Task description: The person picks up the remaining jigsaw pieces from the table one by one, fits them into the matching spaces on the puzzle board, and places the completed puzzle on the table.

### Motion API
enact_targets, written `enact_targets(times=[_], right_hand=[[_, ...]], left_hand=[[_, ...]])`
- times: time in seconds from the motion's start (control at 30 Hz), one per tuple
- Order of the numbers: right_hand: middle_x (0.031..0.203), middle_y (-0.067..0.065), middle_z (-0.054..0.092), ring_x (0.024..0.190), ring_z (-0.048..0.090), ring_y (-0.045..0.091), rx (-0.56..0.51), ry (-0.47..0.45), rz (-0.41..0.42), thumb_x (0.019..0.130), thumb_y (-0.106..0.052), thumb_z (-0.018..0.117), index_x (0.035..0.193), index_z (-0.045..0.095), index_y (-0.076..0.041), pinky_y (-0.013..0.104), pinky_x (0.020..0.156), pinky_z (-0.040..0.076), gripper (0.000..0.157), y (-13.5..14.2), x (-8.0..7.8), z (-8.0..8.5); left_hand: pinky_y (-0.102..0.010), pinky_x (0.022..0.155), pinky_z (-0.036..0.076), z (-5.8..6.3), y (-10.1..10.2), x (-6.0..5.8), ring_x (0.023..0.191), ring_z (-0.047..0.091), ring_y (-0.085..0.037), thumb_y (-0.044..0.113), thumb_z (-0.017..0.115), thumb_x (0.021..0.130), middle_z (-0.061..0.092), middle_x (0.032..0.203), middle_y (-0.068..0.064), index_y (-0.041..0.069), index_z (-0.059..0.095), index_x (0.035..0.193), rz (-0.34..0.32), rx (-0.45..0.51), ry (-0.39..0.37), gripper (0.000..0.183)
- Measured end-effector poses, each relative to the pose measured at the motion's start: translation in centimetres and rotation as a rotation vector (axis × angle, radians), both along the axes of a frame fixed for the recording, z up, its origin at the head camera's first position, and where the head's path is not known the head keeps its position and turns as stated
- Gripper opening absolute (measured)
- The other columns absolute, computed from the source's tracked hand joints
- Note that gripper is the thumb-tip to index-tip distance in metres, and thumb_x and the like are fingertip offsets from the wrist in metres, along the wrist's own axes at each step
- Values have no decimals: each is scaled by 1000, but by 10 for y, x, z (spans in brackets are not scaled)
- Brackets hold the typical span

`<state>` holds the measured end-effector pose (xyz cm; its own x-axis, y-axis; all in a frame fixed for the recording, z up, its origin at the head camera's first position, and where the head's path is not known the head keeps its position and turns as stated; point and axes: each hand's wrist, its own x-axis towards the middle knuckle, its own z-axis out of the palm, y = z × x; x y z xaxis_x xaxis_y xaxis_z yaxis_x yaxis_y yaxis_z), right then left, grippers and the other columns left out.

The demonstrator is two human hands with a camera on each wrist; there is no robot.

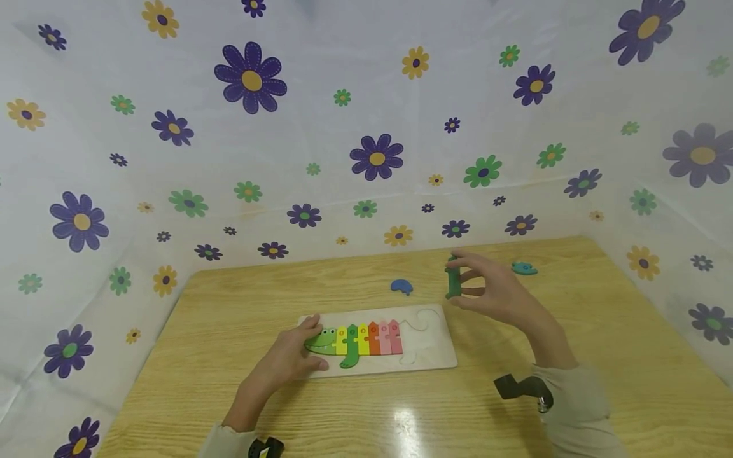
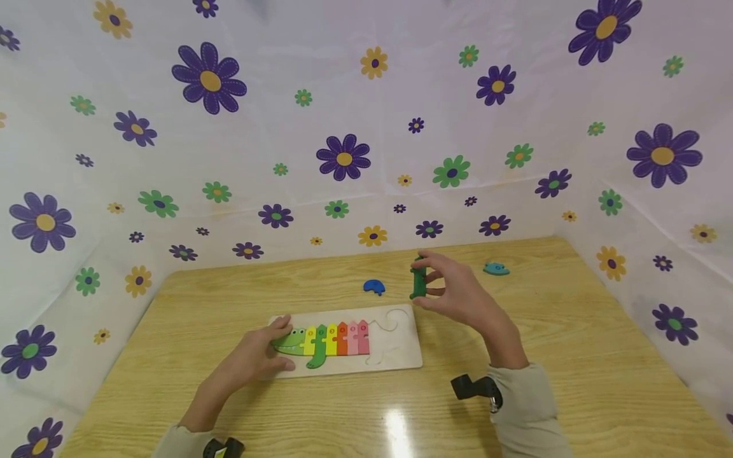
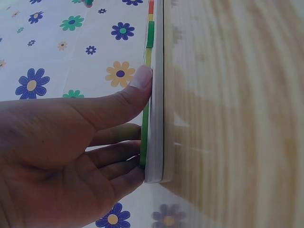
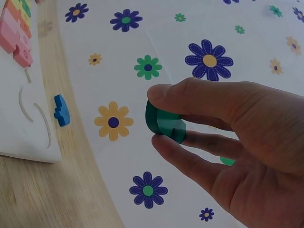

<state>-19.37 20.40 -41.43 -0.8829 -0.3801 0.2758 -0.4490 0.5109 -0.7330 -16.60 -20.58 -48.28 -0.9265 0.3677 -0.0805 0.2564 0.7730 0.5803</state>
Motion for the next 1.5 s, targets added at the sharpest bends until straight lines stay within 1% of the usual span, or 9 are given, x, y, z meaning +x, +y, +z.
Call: enact_targets(times=[0.1, 0.33, 0.47, 0.57, 0.67, 0.83, 1.1, 1.27, 1.5], right_hand=[[148, 18, 52, 110, 67, 37, 14, -1, 0, 82, 3, 83, 133, 61, -2, 37, 85, 62, 56, -3, 0, 0], [148, 18, 52, 111, 67, 37, 18, -23, 12, 82, 2, 83, 133, 61, -3, 44, 85, 62, 56, -7, 3, -2], [151, 20, 49, 111, 67, 38, 22, -37, 19, 82, 3, 83, 132, 62, -2, 44, 85, 62, 55, -8, 3, -2], [150, 22, 49, 111, 67, 38, 22, -41, 30, 82, 3, 83, 131, 62, 0, 42, 85, 62, 53, -10, 3, -1], [147, 22, 52, 110, 67, 37, 24, -36, 37, 82, 3, 83, 130, 62, -1, 39, 84, 63, 53, -13, 3, 0], [145, 22, 53, 109, 68, 36, 31, -40, 43, 82, 1, 84, 129, 62, -1, 40, 83, 63, 52, -16, 3, 0], [146, 24, 52, 110, 67, 37, 34, -82, 48, 83, 0, 84, 129, 63, 2, 39, 83, 63, 51, -22, 6, -2], [143, 25, 54, 109, 68, 37, 51, -85, 68, 82, 1, 84, 128, 63, 2, 38, 83, 63, 50, -25, 5, -3], [146, 25, 52, 108, 68, 36, 59, -89, 80, 82, 0, 85, 126, 64, 1, 32, 81, 63, 49, -28, 5, -5]], left_hand=[[-56, 120, 28, 0, 0, 0, 150, 30, -39, 16, 87, 81, 36, 162, -20, -8, 52, 145, 4, 3, -6, 76], [-59, 120, 28, 0, 0, 0, 150, 31, -39, 16, 87, 82, 36, 162, -20, -7, 52, 145, 3, -4, -7, 76], [-58, 120, 27, 1, 0, 0, 150, 30, -39, 16, 87, 82, 36, 162, -19, -7, 52, 145, 3, -6, -8, 76], [-56, 121, 28, 0, 0, 0, 151, 30, -38, 16, 87, 82, 36, 162, -19, -7, 52, 145, 2, -6, -9, 76], [-54, 120, 29, 0, 0, -1, 150, 30, -39, 16, 87, 82, 36, 162, -19, -7, 52, 145, 2, -10, -3, 76], [-54, 120, 30, -1, -1, -2, 150, 31, -39, 16, 87, 81, 36, 162, -19, -7, 52, 145, 3, -19, 2, 76], [-54, 120, 31, -2, 0, -1, 150, 32, -39, 15, 87, 81, 36, 162, -19, -8, 52, 145, -1, -11, 8, 76], [-54, 120, 31, -1, 0, -1, 150, 32, -39, 15, 87, 81, 36, 162, -20, -8, 52, 145, -1, -5, 8, 76], [-53, 120, 31, -1, -1, -1, 149, 32, -39, 16, 87, 82, 36, 161, -19, -8, 52, 145, -3, -11, 15, 76]])
